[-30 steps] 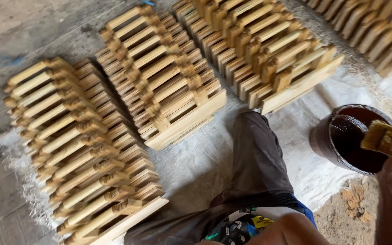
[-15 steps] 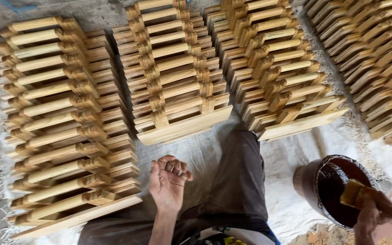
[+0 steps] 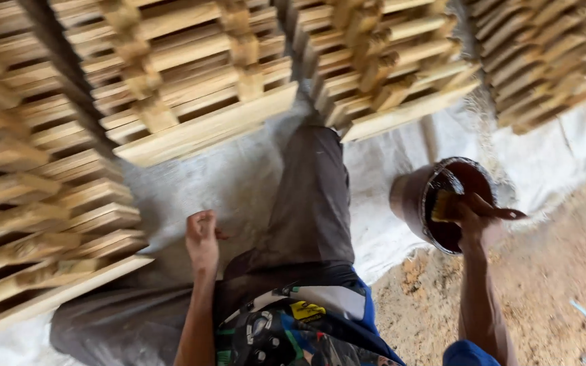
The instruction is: A person uses a paintbrush to apply dark stain to a series of small wooden structures laid out on a protective sheet.
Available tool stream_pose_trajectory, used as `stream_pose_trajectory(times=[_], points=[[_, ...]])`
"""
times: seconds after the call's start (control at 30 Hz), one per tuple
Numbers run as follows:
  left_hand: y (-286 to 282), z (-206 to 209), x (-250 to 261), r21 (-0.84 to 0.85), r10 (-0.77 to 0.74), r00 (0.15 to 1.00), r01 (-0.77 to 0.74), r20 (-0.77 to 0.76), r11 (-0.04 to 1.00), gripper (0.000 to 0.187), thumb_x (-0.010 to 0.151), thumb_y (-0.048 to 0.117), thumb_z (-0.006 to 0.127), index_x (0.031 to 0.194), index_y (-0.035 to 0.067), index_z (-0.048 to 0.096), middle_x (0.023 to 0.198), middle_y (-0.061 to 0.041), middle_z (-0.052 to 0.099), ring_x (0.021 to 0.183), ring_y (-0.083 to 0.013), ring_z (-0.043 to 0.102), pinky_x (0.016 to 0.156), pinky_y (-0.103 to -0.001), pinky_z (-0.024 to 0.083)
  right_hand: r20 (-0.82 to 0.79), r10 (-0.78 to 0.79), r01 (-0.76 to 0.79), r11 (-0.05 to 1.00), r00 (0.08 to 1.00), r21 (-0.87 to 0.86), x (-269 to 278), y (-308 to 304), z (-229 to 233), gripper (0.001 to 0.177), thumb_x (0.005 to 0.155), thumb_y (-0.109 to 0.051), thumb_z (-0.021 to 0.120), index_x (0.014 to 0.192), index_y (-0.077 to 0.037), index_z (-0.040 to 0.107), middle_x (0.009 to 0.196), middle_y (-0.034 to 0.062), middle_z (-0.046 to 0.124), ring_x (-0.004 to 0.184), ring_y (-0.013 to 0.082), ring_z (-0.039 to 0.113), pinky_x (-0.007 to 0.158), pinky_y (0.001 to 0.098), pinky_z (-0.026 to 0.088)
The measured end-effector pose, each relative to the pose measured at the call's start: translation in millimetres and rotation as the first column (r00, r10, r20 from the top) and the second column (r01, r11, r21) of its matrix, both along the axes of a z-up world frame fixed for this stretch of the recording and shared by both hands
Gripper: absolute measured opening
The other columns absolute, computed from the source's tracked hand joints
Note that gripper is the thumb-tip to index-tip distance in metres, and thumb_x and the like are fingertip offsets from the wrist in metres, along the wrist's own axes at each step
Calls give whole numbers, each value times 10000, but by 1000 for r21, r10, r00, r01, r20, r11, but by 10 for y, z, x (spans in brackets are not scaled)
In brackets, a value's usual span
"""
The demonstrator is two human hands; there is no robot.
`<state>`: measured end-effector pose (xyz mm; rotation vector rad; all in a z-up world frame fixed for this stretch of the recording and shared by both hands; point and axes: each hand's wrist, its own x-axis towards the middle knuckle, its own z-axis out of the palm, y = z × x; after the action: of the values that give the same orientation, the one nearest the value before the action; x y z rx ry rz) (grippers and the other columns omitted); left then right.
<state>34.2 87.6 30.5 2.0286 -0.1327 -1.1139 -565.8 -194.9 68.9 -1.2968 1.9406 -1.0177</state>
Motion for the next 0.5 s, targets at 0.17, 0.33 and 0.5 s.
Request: stream_pose_trajectory(times=[0.17,0.33,0.5], points=[[18,-21,-53,-237,175,984,-165,22,957,448,1076,435,712,1225,18,644,770,-151,658,570,-229,689,697,-388,558,-521,-106,195,974,847,119,364,-132,119,417,767,-267,958,1154,-218,814,1033,157,770,1117,396,698,941,561,568],[28,-111,-114,-265,162,986,-143,51,954,443,1074,420,734,1205,5,649,758,-140,653,549,-221,686,674,-364,557,-543,-101,191,975,833,112,442,-82,-40,352,781,-189,921,1104,-88,822,947,201,773,1007,427,736,900,553,586],[24,-141,-90,-269,150,986,-126,73,955,436,1074,414,738,1196,5,652,754,-135,660,551,-218,696,674,-366,557,-581,-74,189,972,811,140,340,-137,-296,285,798,-205,869,1037,-55,827,874,181,777,925,439,749,893,540,595]])
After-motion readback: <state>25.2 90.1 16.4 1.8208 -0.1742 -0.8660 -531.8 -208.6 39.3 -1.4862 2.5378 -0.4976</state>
